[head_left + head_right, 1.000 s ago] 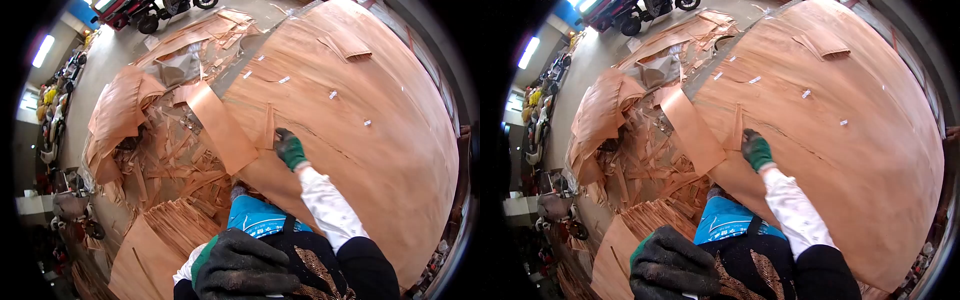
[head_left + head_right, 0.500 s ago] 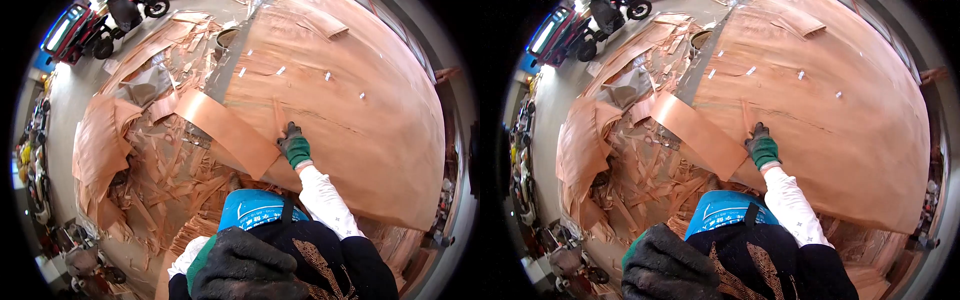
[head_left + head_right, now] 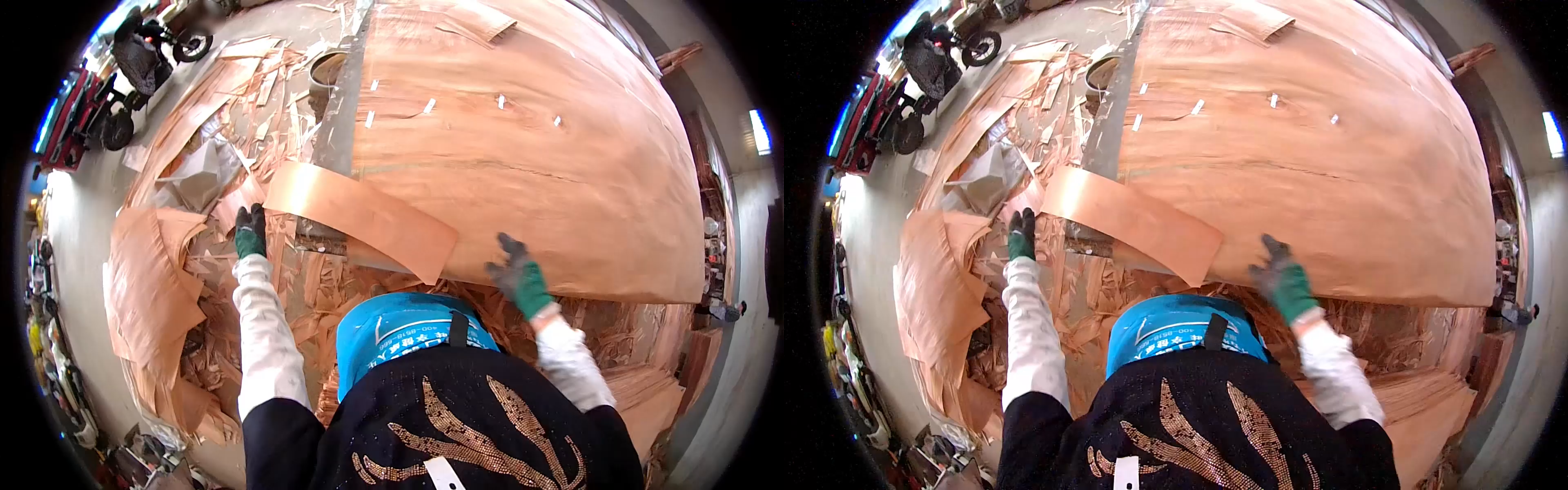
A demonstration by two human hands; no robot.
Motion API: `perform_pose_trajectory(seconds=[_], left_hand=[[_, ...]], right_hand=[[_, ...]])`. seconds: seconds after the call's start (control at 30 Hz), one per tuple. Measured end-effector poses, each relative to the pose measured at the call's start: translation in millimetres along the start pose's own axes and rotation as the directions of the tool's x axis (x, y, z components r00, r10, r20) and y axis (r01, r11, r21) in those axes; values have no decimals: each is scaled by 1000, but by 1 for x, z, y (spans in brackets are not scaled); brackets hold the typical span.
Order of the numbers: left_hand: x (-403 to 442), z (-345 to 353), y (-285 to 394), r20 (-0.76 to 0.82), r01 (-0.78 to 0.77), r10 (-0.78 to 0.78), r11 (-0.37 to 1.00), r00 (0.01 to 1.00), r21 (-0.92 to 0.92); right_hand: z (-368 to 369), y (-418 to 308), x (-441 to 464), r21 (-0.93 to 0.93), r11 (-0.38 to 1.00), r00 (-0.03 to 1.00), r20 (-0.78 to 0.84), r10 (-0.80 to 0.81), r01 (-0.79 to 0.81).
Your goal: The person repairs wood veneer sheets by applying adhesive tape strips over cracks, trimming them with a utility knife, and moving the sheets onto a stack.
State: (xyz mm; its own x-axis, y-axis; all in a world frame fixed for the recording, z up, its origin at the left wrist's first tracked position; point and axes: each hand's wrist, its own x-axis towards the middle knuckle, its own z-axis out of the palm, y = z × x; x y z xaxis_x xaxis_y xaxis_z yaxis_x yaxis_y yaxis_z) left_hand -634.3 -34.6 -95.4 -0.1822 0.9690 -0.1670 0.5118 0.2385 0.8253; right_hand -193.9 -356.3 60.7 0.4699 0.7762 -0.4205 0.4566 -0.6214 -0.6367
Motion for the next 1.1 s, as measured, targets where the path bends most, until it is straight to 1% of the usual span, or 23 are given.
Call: perform_pose_trajectory(seconds=[0.03, 0.1, 0.13, 0.17, 0.2, 0.23, 0.3, 0.33, 0.4, 0.43, 0.47, 0.5, 0.53, 0.6, 0.63, 0.67, 0.7, 0.73, 0.77, 0.9, 0.97, 1.03, 1.1], left_hand=[[21, 6, -16, 77, 147, -154, 986, 985, 84], [33, 16, -14, 211, 384, -378, 923, 902, 13], [39, 21, -13, 272, 497, -479, 868, 834, 4], [12, 21, 19, 317, 595, -530, 788, 786, -158], [42, 29, -19, 466, 723, -593, 671, 656, -164], [46, 32, -27, 582, 798, -584, 567, 565, -205], [52, 34, -40, 738, 823, -394, 413, 548, -390], [59, 40, -48, 758, 823, -338, 344, 557, -451], [79, 50, -79, 706, 728, -217, 357, 674, -585], [98, 55, -105, 603, 529, -64, 559, 796, -639], [117, 61, -135, 391, 37, 236, 816, 890, -577], [130, 59, -154, 231, -352, 474, 837, 850, -419], [119, 47, -125, 173, -401, 496, 826, 851, -395], [76, 32, -56, 121, -232, 361, 787, 925, -572], [37, 26, 0, 242, 108, 151, 591, 959, -799], [-4, 20, 59, 347, 353, -67, 226, 935, -908], [-27, 36, 86, 332, 333, -56, 293, 942, -896], [-45, 48, 106, 313, 307, -44, 361, 949, -881], [-59, 60, 119, 308, 296, -27, 365, 951, -883], [-107, 131, 148, 372, 350, 87, 197, 924, -916], [-124, 166, 149, 415, 398, 104, 148, 904, -905], [-137, 205, 140, 461, 453, 10, 168, 888, -876], [-150, 237, 122, 545, 555, -106, 181, 832, -812]], right_hand=[[33, 7, 20, -122, 989, 996, -5, -86, 84], [73, -16, 39, -403, 897, 976, -41, -215, 181], [80, -30, 44, -414, 904, 991, -26, -130, 108], [84, -45, 49, -426, 904, 999, -12, -45, 36], [86, -53, 53, -437, 899, 999, 1, 40, -35], [88, -47, 58, -401, 916, 1000, -20, -3, -5], [92, -20, 69, -334, 941, 995, -63, -81, 55], [93, -14, 71, -359, 919, 978, -71, -199, 161], [87, -2, 71, -414, 841, 906, -82, -416, 349], [81, -2, 70, -229, 934, 949, -92, -302, 275], [76, -8, 67, -31, 983, 980, -80, -185, 183], [67, -11, 63, 169, 983, 996, -44, -72, 78], [50, -13, 64, 405, 910, 996, 64, 65, -86], [8, -4, 77, 593, 804, 995, 55, -80, 32], [-16, 0, 84, 676, 732, 988, 35, -152, 88], [-49, -9, 85, 548, 827, 989, -5, -146, 125], [-82, -16, 90, 408, 900, 988, -44, -148, 153], [-107, -7, 106, 425, 891, 987, -79, -140, 160], [-132, 4, 124, 444, 880, 985, -107, -132, 166], [-213, 25, 171, 366, 917, 987, -76, -138, 156], [-233, 39, 189, 306, 944, 992, -74, -105, 123], [-243, 70, 219, 306, 950, 997, -51, -50, 63], [-241, 110, 251, 167, 983, 995, -76, -59, 71]])
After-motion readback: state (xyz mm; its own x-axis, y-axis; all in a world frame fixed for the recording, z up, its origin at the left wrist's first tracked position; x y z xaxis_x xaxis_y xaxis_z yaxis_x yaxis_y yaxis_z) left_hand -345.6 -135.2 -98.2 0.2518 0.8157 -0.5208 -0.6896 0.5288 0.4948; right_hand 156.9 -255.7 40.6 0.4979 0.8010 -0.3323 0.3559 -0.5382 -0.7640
